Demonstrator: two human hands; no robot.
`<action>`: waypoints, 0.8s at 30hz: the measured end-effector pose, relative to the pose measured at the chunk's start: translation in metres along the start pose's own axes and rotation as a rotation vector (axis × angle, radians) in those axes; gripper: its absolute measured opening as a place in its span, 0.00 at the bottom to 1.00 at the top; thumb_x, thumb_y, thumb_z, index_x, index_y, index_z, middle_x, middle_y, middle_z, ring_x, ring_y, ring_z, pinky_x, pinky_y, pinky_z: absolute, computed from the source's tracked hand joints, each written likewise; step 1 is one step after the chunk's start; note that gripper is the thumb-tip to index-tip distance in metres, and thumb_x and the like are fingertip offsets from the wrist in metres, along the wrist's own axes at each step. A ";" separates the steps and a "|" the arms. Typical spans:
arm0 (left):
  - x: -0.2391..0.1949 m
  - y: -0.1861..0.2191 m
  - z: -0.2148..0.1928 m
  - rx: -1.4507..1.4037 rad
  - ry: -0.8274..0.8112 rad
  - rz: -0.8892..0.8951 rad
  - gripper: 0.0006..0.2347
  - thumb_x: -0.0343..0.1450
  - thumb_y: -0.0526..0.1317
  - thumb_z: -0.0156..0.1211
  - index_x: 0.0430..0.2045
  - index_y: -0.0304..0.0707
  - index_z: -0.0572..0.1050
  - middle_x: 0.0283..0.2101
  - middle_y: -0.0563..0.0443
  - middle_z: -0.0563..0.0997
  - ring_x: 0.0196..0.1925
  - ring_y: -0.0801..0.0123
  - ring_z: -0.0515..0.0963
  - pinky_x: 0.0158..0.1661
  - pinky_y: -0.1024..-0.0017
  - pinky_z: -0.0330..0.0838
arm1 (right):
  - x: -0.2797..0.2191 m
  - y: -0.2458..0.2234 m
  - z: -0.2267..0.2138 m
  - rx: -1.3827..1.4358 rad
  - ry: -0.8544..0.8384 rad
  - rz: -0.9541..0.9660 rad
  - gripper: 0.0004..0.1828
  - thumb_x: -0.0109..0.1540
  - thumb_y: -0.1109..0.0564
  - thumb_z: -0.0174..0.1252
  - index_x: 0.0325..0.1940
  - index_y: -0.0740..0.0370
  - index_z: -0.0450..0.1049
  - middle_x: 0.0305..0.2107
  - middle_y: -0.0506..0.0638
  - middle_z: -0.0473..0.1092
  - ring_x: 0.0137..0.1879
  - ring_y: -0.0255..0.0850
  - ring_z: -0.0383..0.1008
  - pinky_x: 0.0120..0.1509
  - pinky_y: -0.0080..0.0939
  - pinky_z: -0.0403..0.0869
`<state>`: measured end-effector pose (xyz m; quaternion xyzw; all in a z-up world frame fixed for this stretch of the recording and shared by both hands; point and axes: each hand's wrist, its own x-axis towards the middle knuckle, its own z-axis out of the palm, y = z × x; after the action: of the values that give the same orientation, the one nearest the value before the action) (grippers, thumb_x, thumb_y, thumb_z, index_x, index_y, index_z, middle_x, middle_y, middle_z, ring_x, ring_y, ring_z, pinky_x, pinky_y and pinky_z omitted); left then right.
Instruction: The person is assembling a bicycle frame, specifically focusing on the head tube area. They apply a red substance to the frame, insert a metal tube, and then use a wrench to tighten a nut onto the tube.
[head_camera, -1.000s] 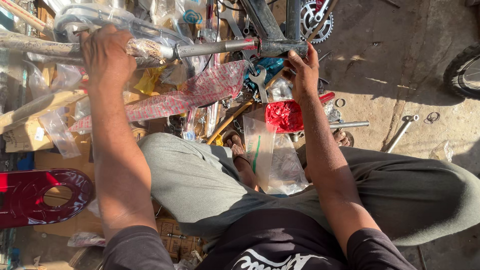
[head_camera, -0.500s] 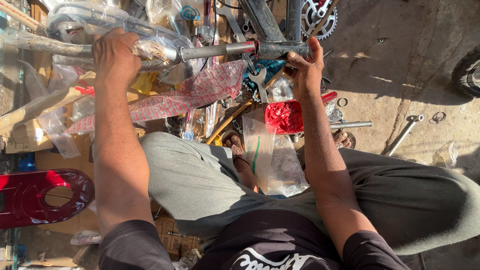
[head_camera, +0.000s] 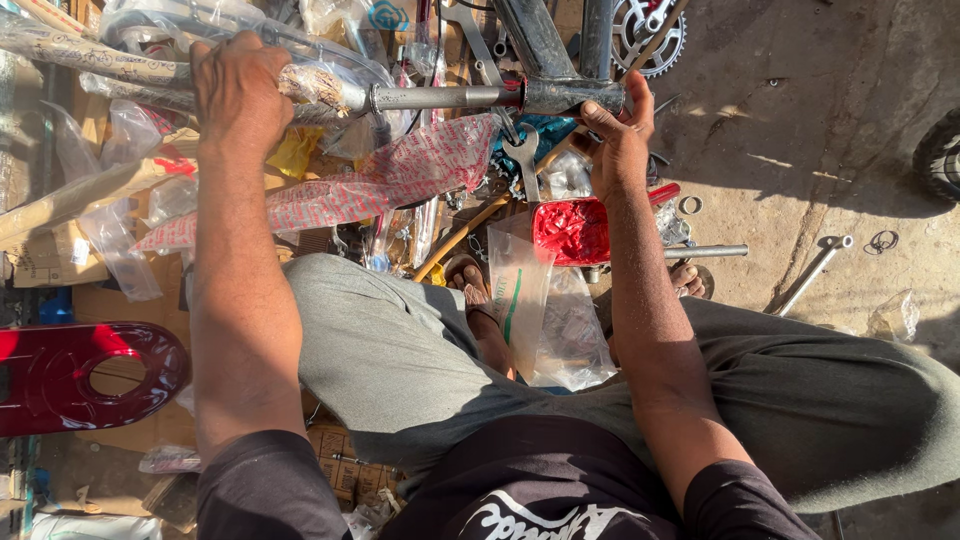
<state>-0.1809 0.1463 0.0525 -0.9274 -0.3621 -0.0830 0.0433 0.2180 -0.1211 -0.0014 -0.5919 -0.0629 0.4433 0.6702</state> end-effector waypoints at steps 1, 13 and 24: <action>0.000 0.001 -0.001 0.024 0.009 0.008 0.13 0.59 0.30 0.74 0.34 0.44 0.84 0.36 0.49 0.78 0.46 0.59 0.78 0.53 0.60 0.63 | 0.000 0.001 -0.001 -0.006 0.007 0.008 0.56 0.56 0.57 0.72 0.79 0.49 0.44 0.57 0.60 0.68 0.55 0.48 0.77 0.55 0.60 0.76; 0.011 0.008 -0.028 0.052 0.113 0.073 0.12 0.57 0.31 0.72 0.32 0.44 0.83 0.37 0.50 0.75 0.46 0.60 0.77 0.54 0.60 0.62 | -0.001 0.002 0.000 -0.008 0.006 0.044 0.56 0.58 0.58 0.71 0.80 0.43 0.41 0.58 0.59 0.67 0.57 0.48 0.75 0.56 0.61 0.73; 0.019 0.003 -0.014 0.062 0.085 0.058 0.13 0.57 0.32 0.73 0.33 0.44 0.84 0.38 0.48 0.76 0.49 0.57 0.77 0.53 0.59 0.62 | -0.001 0.003 0.004 -0.002 -0.013 0.055 0.57 0.58 0.59 0.69 0.80 0.43 0.37 0.53 0.58 0.71 0.56 0.48 0.77 0.56 0.60 0.73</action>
<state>-0.1671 0.1546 0.0694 -0.9314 -0.3351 -0.1099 0.0896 0.2133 -0.1193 -0.0027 -0.5914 -0.0514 0.4652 0.6566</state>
